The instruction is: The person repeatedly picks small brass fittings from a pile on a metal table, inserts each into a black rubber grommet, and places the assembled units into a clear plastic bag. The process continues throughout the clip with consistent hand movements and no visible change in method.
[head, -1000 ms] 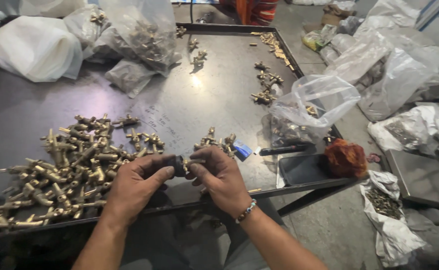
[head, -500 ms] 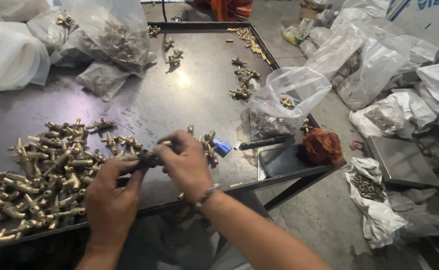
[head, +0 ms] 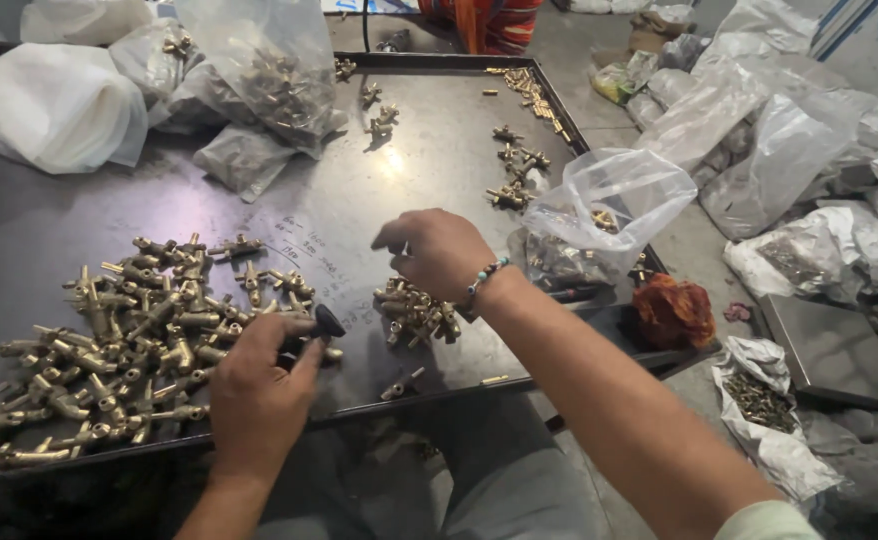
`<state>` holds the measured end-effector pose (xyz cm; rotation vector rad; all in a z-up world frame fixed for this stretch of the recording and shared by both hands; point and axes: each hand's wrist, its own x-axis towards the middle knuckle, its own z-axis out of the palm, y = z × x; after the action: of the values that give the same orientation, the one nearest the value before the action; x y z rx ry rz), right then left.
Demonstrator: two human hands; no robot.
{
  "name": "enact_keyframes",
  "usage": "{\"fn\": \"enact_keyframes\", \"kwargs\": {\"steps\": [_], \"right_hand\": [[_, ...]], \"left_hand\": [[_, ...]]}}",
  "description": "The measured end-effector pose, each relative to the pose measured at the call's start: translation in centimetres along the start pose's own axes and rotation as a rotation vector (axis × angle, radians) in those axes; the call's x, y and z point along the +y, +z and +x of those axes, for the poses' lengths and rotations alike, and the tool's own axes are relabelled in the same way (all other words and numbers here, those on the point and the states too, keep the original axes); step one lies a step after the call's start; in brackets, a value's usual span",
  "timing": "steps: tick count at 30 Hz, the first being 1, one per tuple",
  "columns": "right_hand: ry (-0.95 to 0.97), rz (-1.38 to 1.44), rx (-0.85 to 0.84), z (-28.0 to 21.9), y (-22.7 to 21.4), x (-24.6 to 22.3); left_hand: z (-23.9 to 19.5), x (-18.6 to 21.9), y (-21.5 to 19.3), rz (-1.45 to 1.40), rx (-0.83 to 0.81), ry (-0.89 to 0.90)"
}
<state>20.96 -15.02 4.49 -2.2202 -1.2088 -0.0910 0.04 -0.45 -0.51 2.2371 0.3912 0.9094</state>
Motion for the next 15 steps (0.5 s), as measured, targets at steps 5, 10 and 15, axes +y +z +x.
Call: {"fn": "enact_keyframes", "kwargs": {"steps": [5, 10, 15], "right_hand": [[-0.054, -0.306, -0.314, 0.6, 0.5, 0.6], [-0.024, -0.299, -0.241, 0.5, 1.0, 3.0], [-0.039, -0.145, -0.303, 0.0, 1.4, 4.9]], "left_hand": [[0.0, 0.0, 0.2, -0.048, 0.01, 0.096], [0.1, 0.9, -0.1, -0.039, -0.034, 0.013], [0.0, 0.6, -0.2, -0.087, -0.06, 0.127]]}}
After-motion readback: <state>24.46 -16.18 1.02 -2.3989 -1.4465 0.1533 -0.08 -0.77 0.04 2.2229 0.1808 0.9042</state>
